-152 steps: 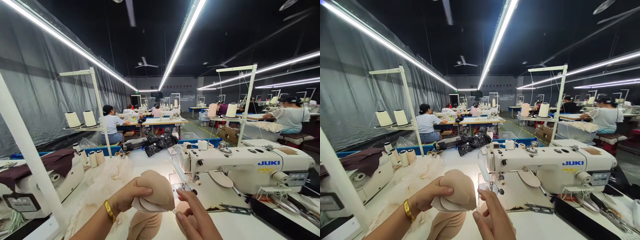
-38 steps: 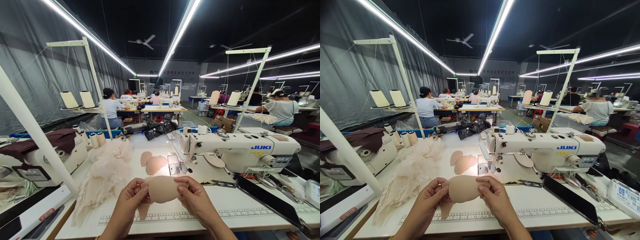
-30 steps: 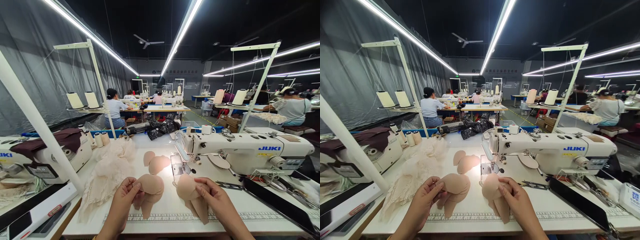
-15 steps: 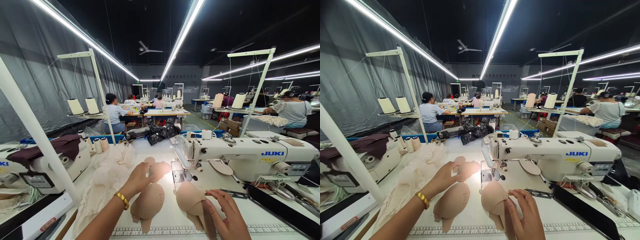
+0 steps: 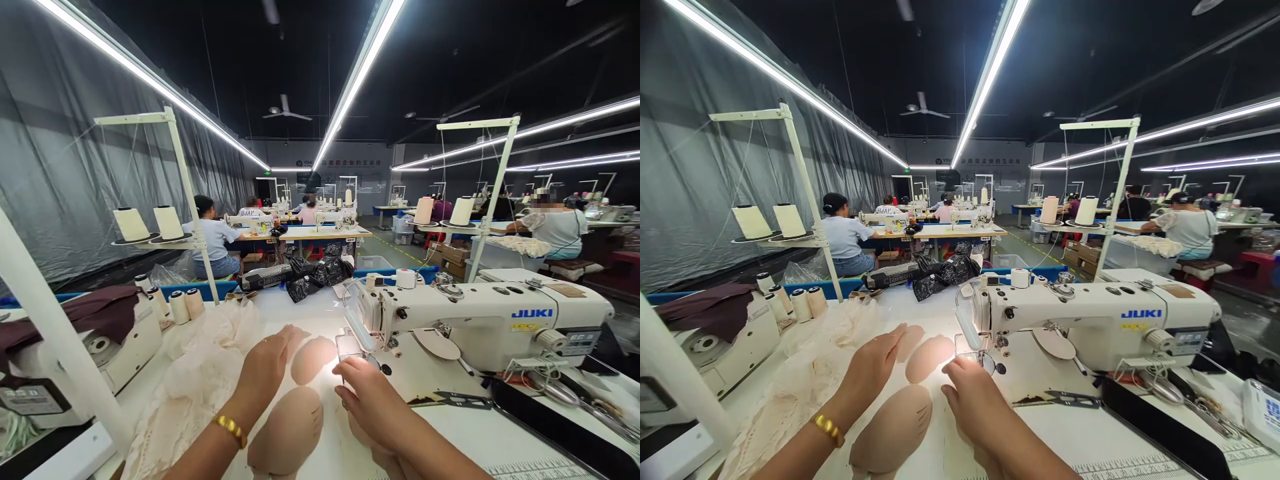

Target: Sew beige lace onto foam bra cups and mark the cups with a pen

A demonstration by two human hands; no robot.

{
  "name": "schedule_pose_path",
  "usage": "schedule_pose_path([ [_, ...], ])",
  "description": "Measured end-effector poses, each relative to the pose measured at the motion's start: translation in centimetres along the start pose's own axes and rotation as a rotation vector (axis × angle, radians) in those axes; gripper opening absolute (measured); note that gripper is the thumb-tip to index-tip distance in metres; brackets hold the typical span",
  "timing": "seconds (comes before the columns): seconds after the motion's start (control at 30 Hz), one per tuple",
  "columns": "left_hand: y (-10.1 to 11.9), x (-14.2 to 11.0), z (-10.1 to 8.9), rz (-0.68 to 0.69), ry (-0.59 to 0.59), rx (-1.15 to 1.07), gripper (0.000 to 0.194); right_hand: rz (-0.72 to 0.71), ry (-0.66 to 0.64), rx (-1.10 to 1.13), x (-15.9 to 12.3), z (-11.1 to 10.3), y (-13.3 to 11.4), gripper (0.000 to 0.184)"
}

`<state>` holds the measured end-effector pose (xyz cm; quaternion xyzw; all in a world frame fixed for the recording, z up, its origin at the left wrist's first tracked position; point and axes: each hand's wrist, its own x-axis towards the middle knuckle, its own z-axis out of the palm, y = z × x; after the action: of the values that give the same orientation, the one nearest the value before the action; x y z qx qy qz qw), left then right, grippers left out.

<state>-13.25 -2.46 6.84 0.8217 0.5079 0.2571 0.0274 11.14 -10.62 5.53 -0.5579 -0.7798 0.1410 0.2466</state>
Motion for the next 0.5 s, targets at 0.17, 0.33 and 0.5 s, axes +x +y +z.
schedule_pose_path([
  [0.17, -2.5, -7.5, 1.4, 0.452, 0.258, -0.008, 0.057, 0.026, -0.113, -0.166, 6.6, 1.9, 0.8, 0.021],
  [0.33, -2.6, -9.7, 0.7, 0.406, 0.014, -0.1, 0.067, 0.011, -0.188, -0.276, 9.7, 2.7, 2.0, 0.023],
  [0.5, -2.8, -2.4, -0.8, 0.001, -0.083, -0.165, 0.041, 0.003, -0.242, -0.364, 10.3, 2.0, 1.9, 0.022],
])
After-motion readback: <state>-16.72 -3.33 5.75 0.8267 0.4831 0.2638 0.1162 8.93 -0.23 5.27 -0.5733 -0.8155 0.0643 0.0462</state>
